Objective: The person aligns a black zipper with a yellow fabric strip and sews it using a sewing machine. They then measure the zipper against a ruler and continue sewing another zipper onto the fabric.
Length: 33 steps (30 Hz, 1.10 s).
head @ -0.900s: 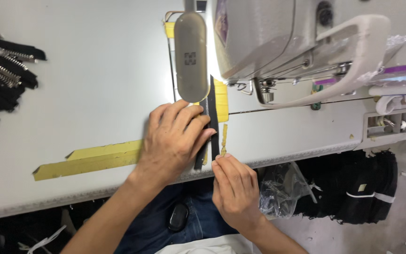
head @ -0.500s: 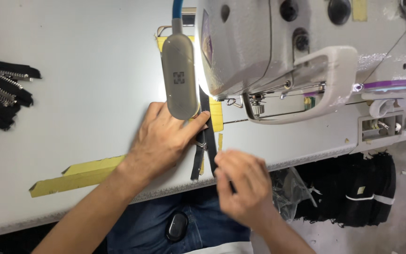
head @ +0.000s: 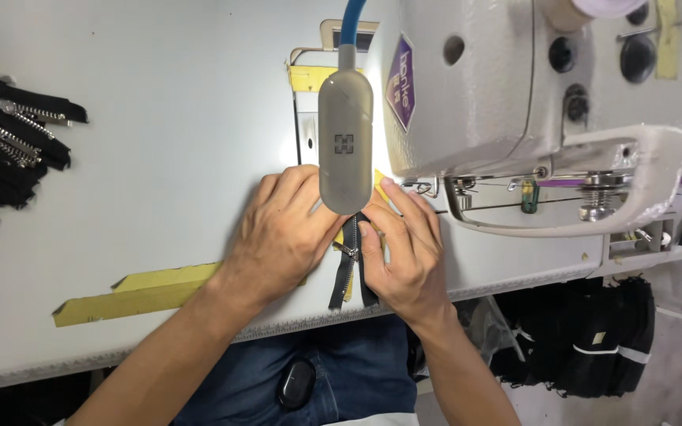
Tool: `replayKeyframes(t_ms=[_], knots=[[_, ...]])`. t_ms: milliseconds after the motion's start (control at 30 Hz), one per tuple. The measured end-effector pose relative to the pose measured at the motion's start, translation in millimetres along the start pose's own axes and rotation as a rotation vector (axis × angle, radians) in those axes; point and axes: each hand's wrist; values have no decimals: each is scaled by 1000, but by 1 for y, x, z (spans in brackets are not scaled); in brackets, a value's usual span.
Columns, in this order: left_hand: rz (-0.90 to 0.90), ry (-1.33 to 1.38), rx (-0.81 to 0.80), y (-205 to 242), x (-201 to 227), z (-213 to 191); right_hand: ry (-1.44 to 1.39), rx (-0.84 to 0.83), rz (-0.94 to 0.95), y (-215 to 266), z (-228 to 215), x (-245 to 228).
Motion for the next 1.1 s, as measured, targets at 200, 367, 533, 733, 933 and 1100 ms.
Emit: replayKeyframes(t_ms=[200,367,533,733,933,1100], knots=[[-6,44,14,2,-1,3,109,-69,-59,-5,-7,-6],[-5,29,14,2,1,1,135,-118,-96,-10,-17,-8],[5,12,-10,4,0,2,131,-122,-124,-12,-17,-7],[29,81,5,9,0,8,46,-86,-84,-9,-19,-5],[37,75,48,12,1,11,-112,-55,-14,-11,-24,-10],[25,96,79,8,2,1,-105,-23,31,0,-9,-7]])
Point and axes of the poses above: each hand's wrist, its own y-axis away from the middle knuckle, its own z-axis out of the palm, x = y × z, and after that the axes turned 1 degree about y, right-handed
